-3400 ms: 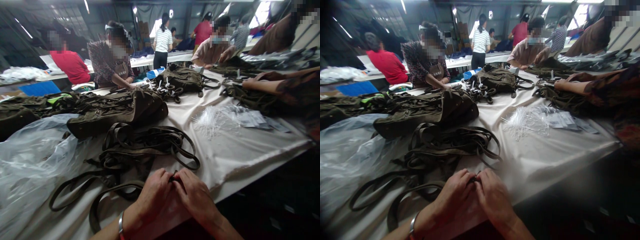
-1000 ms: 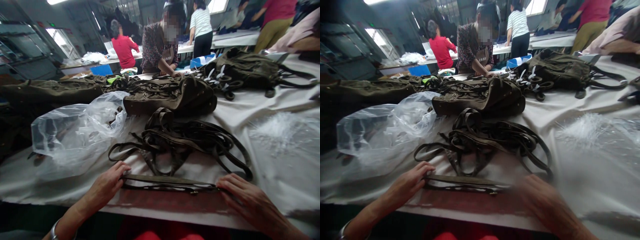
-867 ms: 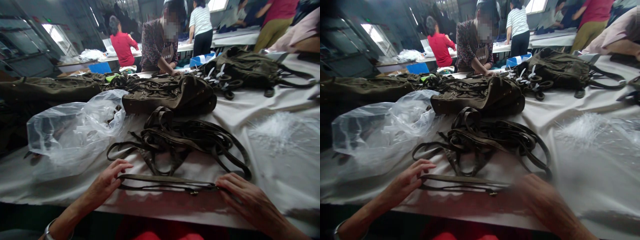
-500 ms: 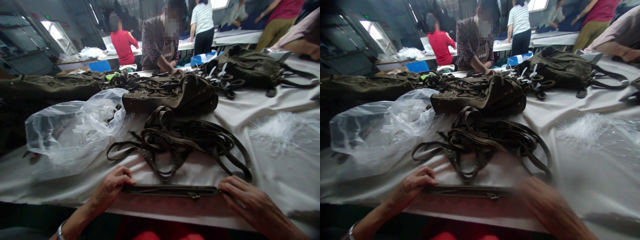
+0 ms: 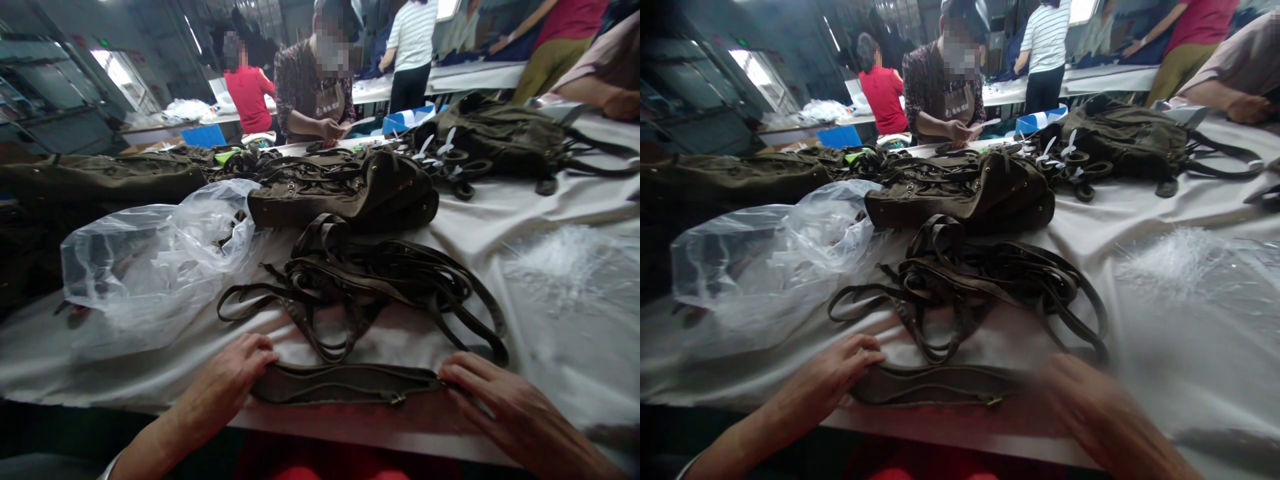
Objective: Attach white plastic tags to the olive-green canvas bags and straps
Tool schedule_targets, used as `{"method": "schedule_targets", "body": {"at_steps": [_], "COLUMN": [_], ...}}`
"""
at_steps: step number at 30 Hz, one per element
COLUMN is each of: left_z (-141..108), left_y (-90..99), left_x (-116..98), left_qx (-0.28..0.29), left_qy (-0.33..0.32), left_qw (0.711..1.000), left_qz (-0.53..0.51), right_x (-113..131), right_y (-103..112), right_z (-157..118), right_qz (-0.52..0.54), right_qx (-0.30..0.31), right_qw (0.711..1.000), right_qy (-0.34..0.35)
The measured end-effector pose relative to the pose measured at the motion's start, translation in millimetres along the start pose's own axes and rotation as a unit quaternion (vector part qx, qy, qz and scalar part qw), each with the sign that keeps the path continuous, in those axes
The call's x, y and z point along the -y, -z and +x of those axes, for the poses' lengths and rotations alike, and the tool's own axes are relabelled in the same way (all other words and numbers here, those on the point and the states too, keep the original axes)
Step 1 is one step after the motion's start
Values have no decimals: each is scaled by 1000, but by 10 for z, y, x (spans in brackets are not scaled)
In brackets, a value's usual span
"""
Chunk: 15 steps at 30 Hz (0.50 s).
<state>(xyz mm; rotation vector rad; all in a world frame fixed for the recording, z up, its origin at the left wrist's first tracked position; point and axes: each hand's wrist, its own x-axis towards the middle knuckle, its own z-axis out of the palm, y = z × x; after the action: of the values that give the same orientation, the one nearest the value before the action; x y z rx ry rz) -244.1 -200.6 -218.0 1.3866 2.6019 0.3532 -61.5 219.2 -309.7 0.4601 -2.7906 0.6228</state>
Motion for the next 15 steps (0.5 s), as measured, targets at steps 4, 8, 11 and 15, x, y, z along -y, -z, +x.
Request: {"method": "schedule_targets", "body": {"at_steps": [4, 8, 11, 15], "left_z": [97, 264, 363, 437], "left_y": [-45, -209, -415, -588], "left_x": [-277, -641, -783, -774], "left_qx": [-8, 15, -9, -38], "left_qy": [-22, -44, -46, -76], "left_qw": [998, 997, 995, 990], "left_qz": [52, 65, 94, 112], "right_x": [12, 21, 27, 56], "right_y": [-5, -22, -25, 16], "right_z": [9, 2, -13, 4], "right_qz": [6, -5, -4, 8], "right_qx": [-12, -23, -13, -17], "right_qw": [1000, 1000, 1000, 1000], "right_qy": [2, 1, -1, -9]}}
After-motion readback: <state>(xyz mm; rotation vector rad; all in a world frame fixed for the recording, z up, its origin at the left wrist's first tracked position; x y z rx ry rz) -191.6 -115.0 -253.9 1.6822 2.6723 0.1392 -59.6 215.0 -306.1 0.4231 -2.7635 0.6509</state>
